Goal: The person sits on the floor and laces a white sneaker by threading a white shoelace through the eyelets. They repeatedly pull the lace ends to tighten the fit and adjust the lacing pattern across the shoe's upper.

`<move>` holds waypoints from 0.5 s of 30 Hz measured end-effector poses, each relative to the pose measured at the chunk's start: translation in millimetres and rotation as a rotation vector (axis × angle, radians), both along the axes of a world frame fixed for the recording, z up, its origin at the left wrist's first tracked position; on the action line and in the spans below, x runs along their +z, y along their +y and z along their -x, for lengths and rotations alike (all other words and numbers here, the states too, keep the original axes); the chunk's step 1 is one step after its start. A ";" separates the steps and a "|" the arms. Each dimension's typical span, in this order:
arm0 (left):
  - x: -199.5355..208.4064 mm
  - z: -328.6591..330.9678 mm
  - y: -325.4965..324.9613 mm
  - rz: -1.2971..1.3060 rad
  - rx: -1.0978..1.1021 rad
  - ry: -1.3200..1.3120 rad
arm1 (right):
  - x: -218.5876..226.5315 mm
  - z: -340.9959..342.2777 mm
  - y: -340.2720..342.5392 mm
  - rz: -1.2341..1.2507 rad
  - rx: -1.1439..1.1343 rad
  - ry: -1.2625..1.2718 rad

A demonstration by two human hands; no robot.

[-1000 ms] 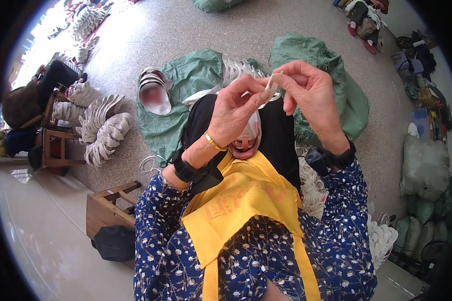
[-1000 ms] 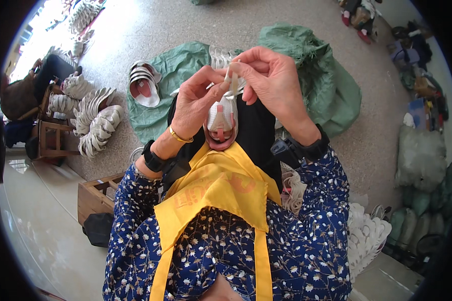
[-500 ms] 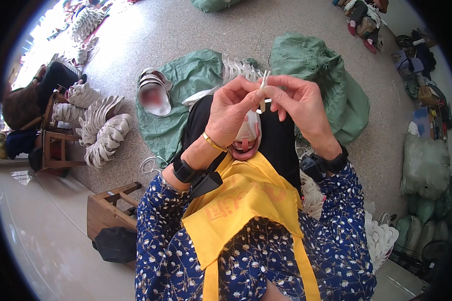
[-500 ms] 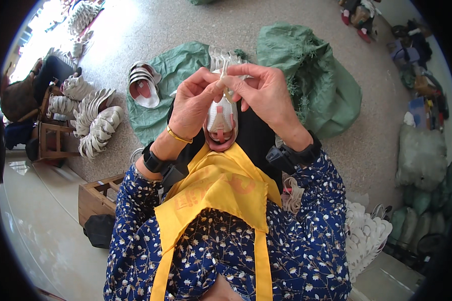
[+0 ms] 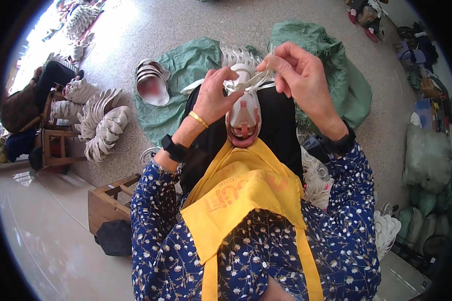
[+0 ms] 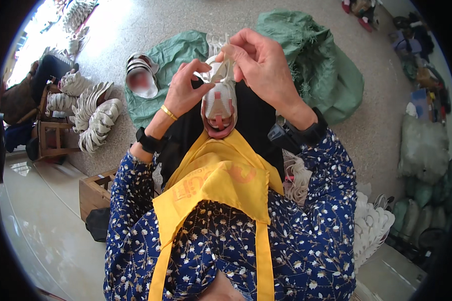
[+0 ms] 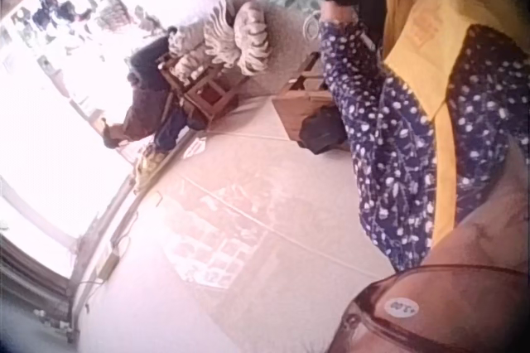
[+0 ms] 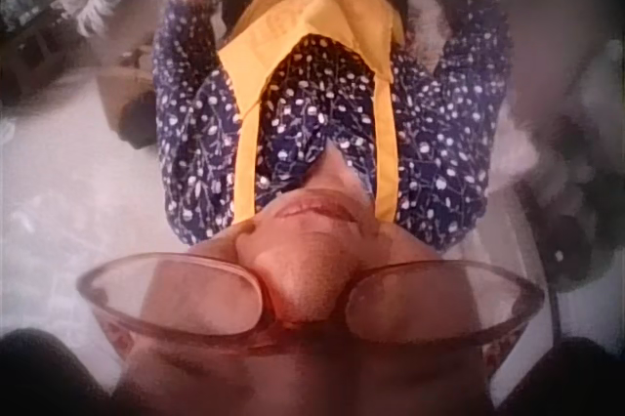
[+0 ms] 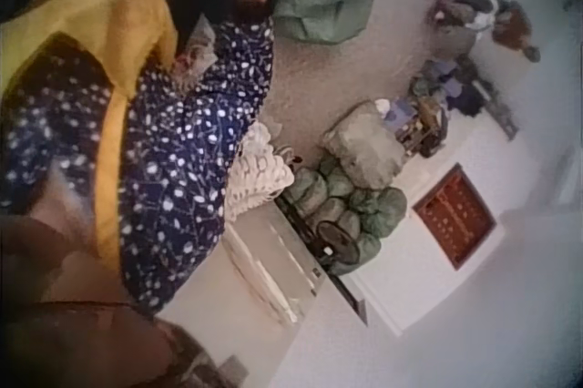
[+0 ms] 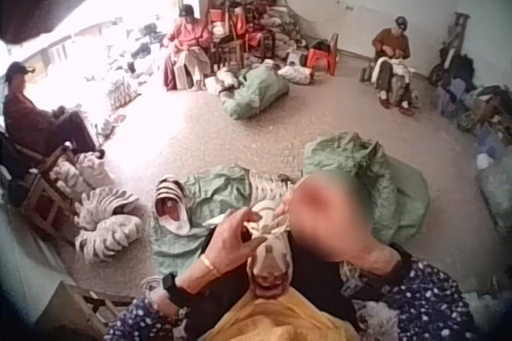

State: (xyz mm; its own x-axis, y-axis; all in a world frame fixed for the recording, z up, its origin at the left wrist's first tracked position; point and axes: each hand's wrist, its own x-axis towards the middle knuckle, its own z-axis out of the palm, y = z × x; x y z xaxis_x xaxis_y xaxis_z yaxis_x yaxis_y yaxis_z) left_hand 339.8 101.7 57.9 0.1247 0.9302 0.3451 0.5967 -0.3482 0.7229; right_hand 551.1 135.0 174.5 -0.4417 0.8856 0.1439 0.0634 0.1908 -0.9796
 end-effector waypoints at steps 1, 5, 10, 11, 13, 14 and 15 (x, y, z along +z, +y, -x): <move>-7.7 4.4 1.5 -0.013 -0.035 0.044 | 0.1 1.7 1.0 -0.052 0.016 -0.030; -28.5 -0.2 8.3 -0.032 -0.117 0.052 | 5.9 14.3 -0.3 -0.136 0.043 -0.132; -37.4 -11.7 15.5 -0.022 -0.060 0.226 | 15.4 21.6 0.5 -0.238 0.108 -0.154; -40.0 -14.1 17.7 -0.039 -0.054 0.254 | 23.0 23.2 -2.1 -0.278 0.115 -0.129; -43.2 -14.0 15.7 -0.054 -0.029 0.249 | 44.4 28.9 -10.8 -0.352 0.143 -0.067; -43.1 -15.3 17.4 -0.070 -0.022 0.244 | 57.7 29.7 -9.6 -0.322 0.166 -0.014; -44.2 -15.1 18.5 -0.060 -0.017 0.246 | 71.3 30.5 -6.9 -0.287 0.192 0.043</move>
State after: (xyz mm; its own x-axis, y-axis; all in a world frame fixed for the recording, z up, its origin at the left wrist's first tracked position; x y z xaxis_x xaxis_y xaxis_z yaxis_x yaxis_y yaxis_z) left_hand 354.9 120.2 13.6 0.2270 0.9061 0.3570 0.7461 -0.3974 0.5342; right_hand 520.6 128.1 245.8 -0.5843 0.7077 0.3973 -0.0400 0.4638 -0.8850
